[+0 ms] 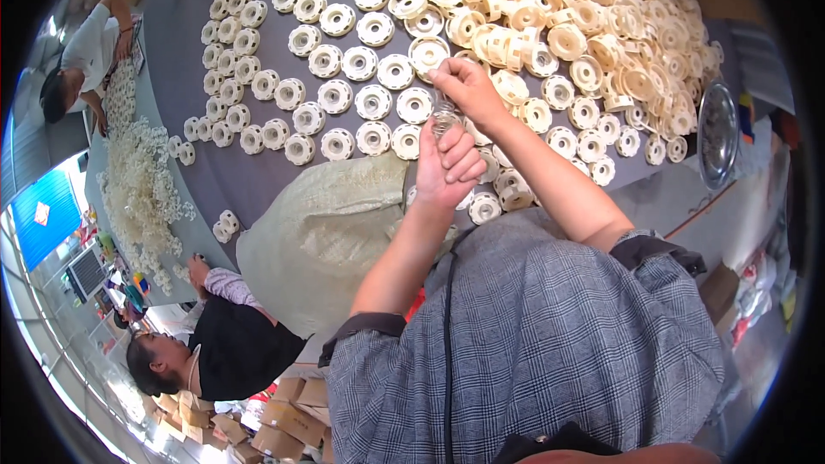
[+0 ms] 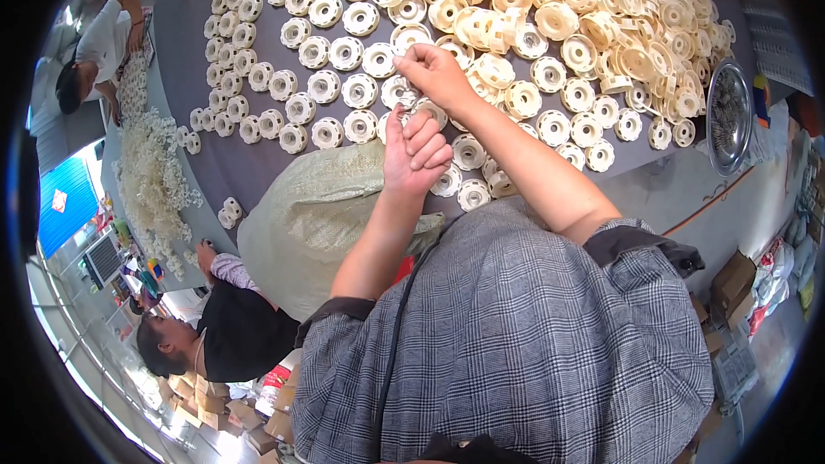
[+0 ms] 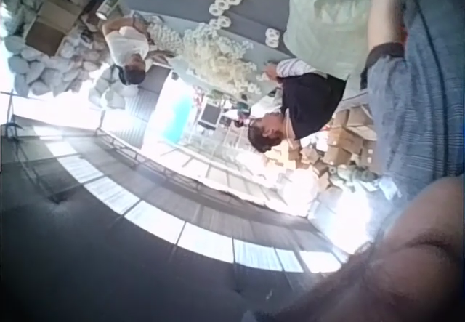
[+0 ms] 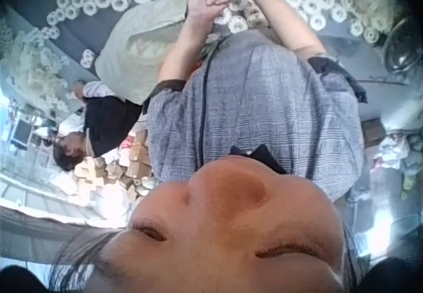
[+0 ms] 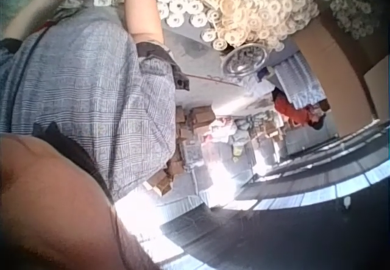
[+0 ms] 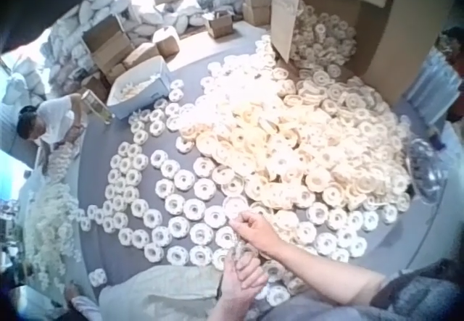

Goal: The person arranges plastic circular bases on a table, empties metal springs from a sack onto the table, and inserts the springs into the plastic bases by hand.

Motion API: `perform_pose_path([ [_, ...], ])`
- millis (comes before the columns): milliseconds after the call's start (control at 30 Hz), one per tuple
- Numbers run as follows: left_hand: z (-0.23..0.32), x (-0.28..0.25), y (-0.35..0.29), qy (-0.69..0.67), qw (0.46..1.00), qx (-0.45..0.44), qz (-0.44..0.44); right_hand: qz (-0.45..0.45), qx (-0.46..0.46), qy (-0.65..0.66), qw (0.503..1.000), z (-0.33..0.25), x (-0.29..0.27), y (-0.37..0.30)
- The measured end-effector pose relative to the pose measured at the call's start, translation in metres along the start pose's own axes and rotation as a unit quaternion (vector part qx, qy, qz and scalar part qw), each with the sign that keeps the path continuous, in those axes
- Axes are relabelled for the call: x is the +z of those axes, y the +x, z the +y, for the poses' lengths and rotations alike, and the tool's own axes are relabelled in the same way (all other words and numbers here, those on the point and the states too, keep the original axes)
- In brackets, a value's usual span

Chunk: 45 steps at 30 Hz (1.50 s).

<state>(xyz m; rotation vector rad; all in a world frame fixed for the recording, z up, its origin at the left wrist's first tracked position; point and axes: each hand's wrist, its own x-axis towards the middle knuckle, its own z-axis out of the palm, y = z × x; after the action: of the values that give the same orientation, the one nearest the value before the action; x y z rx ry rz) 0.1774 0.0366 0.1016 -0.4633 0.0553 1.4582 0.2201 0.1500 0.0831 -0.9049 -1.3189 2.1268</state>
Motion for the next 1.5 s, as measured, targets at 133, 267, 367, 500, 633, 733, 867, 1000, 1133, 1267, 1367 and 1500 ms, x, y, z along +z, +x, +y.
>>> perform_pose_path([
  [133,0.018,0.003,-0.008,0.241,0.968,0.060,0.023,0.118,-0.042,-0.088,0.988,-0.004,-0.016,0.010],
  [267,0.020,0.005,-0.010,0.403,0.895,0.122,0.149,-0.030,0.102,-0.065,0.992,-0.019,-0.001,-0.004],
  [367,0.025,0.008,-0.002,0.465,0.847,0.105,0.237,-0.101,0.076,-0.114,0.985,0.000,-0.001,-0.013],
  [500,0.019,-0.012,-0.006,0.202,0.979,0.003,0.006,0.094,0.107,0.122,0.982,-0.001,-0.006,0.000],
  [633,0.003,-0.018,-0.006,0.240,0.968,0.058,0.053,0.074,-0.028,-0.087,0.993,-0.007,-0.012,0.011],
  [733,0.026,-0.023,0.000,0.311,0.933,0.103,0.151,-0.030,0.089,-0.092,0.991,-0.006,-0.007,-0.001],
  [867,0.016,-0.013,0.007,0.424,0.877,0.118,0.194,-0.020,0.079,-0.067,0.994,0.012,-0.005,-0.003],
  [1000,0.018,-0.024,0.010,0.291,0.947,0.089,0.104,0.071,0.062,-0.004,0.996,0.011,0.010,0.004],
  [1133,0.017,-0.025,0.004,0.320,0.921,0.129,0.180,0.048,0.160,-0.090,0.982,-0.007,0.017,-0.009],
  [1267,0.014,-0.026,0.007,0.610,0.701,0.330,0.165,0.045,0.083,-0.141,0.985,0.017,0.005,-0.004],
  [1367,0.017,-0.019,0.007,0.653,0.674,0.278,0.207,0.051,0.058,-0.157,0.985,0.016,0.007,-0.007],
  [1500,0.022,-0.034,-0.002,0.081,0.992,-0.008,-0.096,0.223,0.055,-0.040,0.972,0.011,-0.007,0.021],
])
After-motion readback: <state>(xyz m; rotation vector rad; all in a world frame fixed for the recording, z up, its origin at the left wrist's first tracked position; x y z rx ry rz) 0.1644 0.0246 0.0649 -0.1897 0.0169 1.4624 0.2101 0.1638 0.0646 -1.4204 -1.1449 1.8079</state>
